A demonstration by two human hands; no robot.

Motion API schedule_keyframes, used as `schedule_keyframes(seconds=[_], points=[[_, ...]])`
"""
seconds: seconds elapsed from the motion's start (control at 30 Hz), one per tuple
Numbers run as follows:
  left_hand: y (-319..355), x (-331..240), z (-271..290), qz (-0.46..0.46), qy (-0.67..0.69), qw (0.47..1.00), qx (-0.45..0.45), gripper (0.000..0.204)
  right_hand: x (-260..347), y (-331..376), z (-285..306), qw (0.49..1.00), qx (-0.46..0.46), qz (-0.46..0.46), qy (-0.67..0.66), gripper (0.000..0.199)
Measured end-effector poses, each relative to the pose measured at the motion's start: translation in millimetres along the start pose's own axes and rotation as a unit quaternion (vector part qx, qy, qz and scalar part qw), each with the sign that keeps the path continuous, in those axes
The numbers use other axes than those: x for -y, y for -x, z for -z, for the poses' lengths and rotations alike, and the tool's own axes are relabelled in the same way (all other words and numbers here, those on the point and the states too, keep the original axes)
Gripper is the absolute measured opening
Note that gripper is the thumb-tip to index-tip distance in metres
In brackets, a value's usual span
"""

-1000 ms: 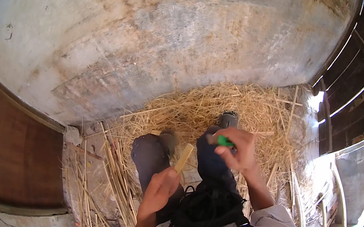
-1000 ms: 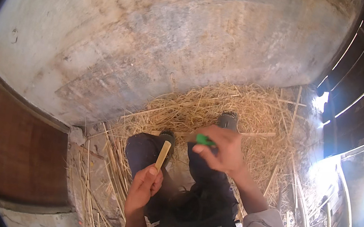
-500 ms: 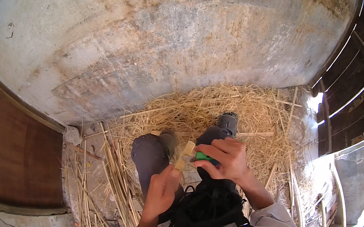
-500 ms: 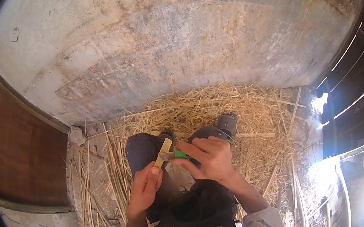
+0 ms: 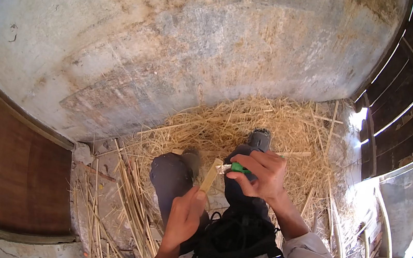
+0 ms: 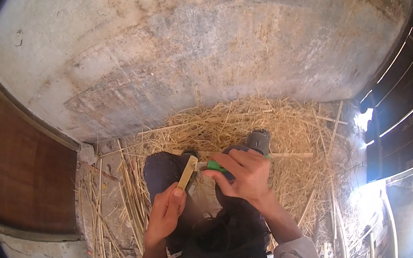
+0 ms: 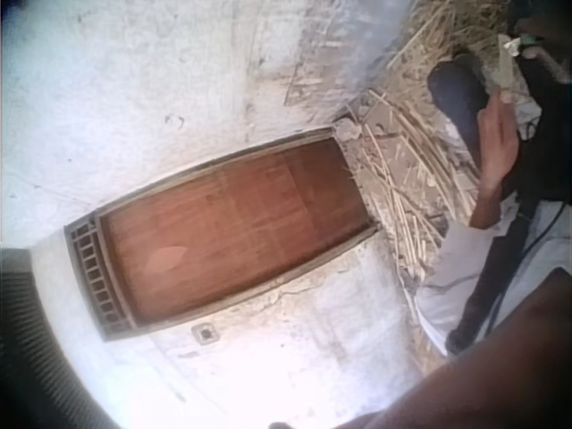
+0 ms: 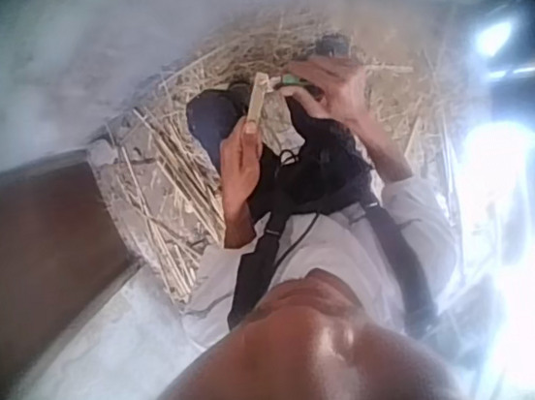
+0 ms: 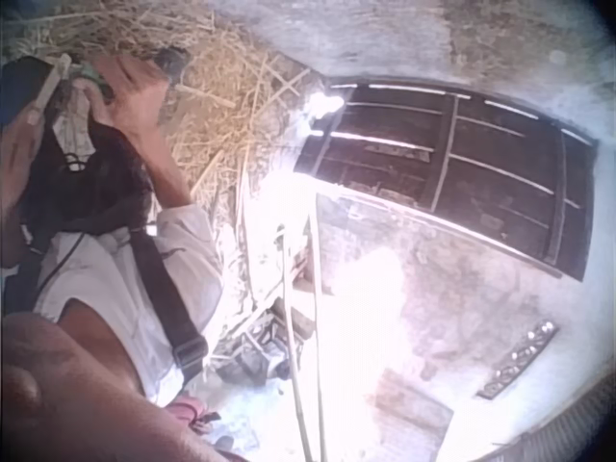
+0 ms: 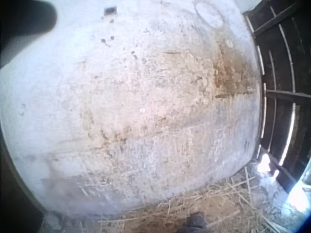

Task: The person whittles a long wooden stick using a small green utility knife while sitting on a floor covered in straw.

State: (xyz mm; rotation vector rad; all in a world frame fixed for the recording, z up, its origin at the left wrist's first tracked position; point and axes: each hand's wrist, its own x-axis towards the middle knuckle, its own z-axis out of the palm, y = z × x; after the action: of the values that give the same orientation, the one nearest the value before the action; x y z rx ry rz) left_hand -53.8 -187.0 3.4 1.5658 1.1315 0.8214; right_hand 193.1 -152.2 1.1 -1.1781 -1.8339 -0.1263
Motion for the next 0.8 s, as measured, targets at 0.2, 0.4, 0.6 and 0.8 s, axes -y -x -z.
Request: schedule_keyframes(seconds=[0.2,0.4,0.6,0.8], points=[[22.6,-7.5,2.9,-0.007,0.022,0.996,0.091,0.030,-87.5,-10.7,15.9,0.934,-0.117,-0.331,0.067,0.032],[-0.2,19.6,14.9,0.013,-0.038,0.999,0.010,0.026,-81.3,12.9,19.1,0.890,0.010,-0.359,-0.282,0.034],[-25.8,-2.0,20.3,-0.076,-0.202,0.975,0.048,0.024,-18.0,-9.3,1.4,0.819,0.178,-0.310,-0.448,0.023],[-49.8,-32.5,29.0,-0.158,-0.394,0.906,0.008,0.017,-22.7,0.8,-10.6,0.813,0.192,-0.280,-0.473,0.019]])
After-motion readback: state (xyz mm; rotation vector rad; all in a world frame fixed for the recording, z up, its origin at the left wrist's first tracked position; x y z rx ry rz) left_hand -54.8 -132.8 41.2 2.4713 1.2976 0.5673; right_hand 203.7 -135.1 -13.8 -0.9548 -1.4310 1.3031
